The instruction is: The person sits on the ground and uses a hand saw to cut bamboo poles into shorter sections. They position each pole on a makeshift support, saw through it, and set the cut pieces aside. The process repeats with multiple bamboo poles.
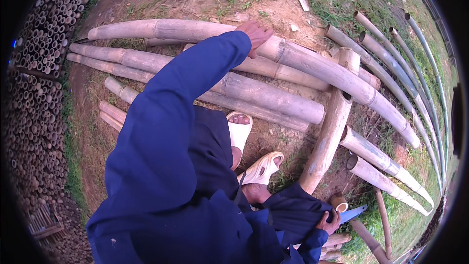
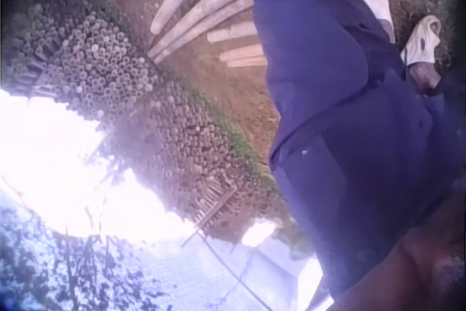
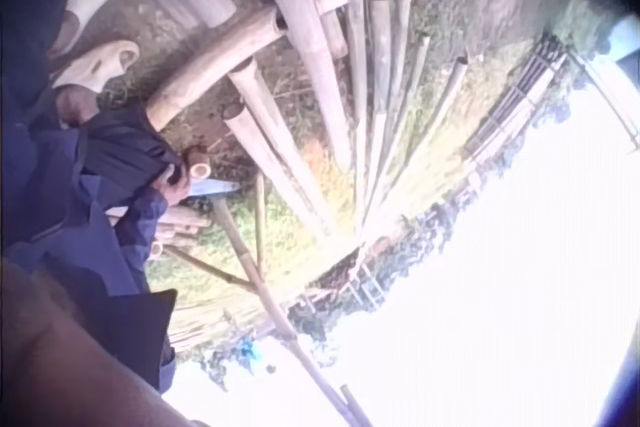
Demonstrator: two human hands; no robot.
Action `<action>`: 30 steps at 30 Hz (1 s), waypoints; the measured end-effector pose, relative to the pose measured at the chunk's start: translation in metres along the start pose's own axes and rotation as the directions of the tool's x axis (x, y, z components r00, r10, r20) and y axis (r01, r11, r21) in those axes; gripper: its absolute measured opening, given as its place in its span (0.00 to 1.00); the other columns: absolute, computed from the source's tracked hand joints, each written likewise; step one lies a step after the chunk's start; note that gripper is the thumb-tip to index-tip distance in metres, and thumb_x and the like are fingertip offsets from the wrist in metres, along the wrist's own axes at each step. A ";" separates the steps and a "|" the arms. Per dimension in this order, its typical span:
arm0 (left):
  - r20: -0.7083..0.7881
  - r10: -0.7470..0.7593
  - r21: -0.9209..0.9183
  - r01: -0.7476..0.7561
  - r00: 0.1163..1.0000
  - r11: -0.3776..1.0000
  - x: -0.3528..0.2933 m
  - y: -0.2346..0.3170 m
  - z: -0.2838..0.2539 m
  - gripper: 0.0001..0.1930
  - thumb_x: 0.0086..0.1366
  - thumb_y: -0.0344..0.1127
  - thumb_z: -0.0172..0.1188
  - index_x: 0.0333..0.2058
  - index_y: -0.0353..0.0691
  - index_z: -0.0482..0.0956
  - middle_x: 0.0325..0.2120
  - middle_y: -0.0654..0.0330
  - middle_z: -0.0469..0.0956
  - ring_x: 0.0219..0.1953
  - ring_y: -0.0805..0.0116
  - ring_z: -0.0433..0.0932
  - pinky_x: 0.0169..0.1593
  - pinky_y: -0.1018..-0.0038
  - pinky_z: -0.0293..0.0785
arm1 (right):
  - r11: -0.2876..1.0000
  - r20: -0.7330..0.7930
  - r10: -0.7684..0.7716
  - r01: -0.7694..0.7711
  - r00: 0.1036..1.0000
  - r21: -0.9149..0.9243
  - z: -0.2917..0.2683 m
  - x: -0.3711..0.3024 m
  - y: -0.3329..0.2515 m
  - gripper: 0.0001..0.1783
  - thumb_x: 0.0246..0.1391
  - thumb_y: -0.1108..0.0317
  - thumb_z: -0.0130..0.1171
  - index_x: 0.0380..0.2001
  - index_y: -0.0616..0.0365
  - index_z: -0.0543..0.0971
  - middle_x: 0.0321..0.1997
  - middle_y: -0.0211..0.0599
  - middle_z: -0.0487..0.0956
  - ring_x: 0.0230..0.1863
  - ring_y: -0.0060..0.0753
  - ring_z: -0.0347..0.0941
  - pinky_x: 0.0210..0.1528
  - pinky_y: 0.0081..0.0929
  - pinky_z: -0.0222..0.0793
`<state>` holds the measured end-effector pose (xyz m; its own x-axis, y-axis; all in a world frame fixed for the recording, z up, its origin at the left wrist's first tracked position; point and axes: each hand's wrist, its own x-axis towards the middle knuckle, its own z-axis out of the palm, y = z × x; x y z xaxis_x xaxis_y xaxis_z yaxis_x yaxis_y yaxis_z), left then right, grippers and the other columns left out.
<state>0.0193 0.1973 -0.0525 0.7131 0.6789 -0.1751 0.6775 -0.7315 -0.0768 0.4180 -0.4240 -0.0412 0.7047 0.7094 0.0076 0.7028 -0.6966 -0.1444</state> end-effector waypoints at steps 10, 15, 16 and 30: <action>0.157 -0.101 -0.279 0.142 0.982 0.950 -0.033 -0.063 0.020 0.37 0.51 0.53 0.72 0.57 0.39 0.77 0.55 0.51 0.80 0.59 0.51 0.77 0.62 0.59 0.70 | 0.996 0.006 0.091 -0.091 0.996 -0.024 0.006 0.001 0.000 0.19 0.52 0.63 0.70 0.48 0.51 0.84 0.60 0.39 0.78 0.64 0.53 0.70 0.68 0.50 0.65; 0.109 -0.200 -0.497 0.227 0.974 0.837 0.004 -0.097 0.053 0.26 0.63 0.59 0.61 0.45 0.41 0.85 0.45 0.50 0.85 0.55 0.49 0.80 0.60 0.57 0.73 | 0.995 0.016 0.084 -0.083 0.996 -0.056 0.007 0.007 -0.004 0.19 0.50 0.64 0.70 0.47 0.49 0.84 0.60 0.39 0.78 0.65 0.53 0.69 0.68 0.51 0.66; 0.159 -0.232 -0.416 0.278 0.960 0.866 0.017 -0.099 0.057 0.25 0.61 0.57 0.63 0.46 0.42 0.85 0.45 0.49 0.85 0.53 0.48 0.81 0.58 0.55 0.74 | 0.996 0.021 0.074 -0.073 0.997 -0.055 0.007 0.010 -0.004 0.18 0.50 0.64 0.70 0.47 0.48 0.84 0.60 0.39 0.78 0.65 0.54 0.69 0.68 0.51 0.66; 0.484 -0.358 -0.211 0.504 0.798 0.838 0.097 -0.094 0.108 0.25 0.57 0.49 0.73 0.50 0.45 0.84 0.46 0.50 0.86 0.54 0.50 0.83 0.59 0.57 0.76 | 0.996 0.062 0.036 -0.031 0.997 -0.085 0.003 0.017 -0.009 0.17 0.51 0.64 0.68 0.46 0.53 0.83 0.57 0.43 0.79 0.62 0.55 0.71 0.66 0.52 0.65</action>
<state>0.0054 0.3253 -0.1684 0.2396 0.7729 -0.5876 0.9648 -0.2572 0.0550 0.4229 -0.4052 -0.0430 0.7222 0.6891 -0.0591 0.6865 -0.7246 -0.0604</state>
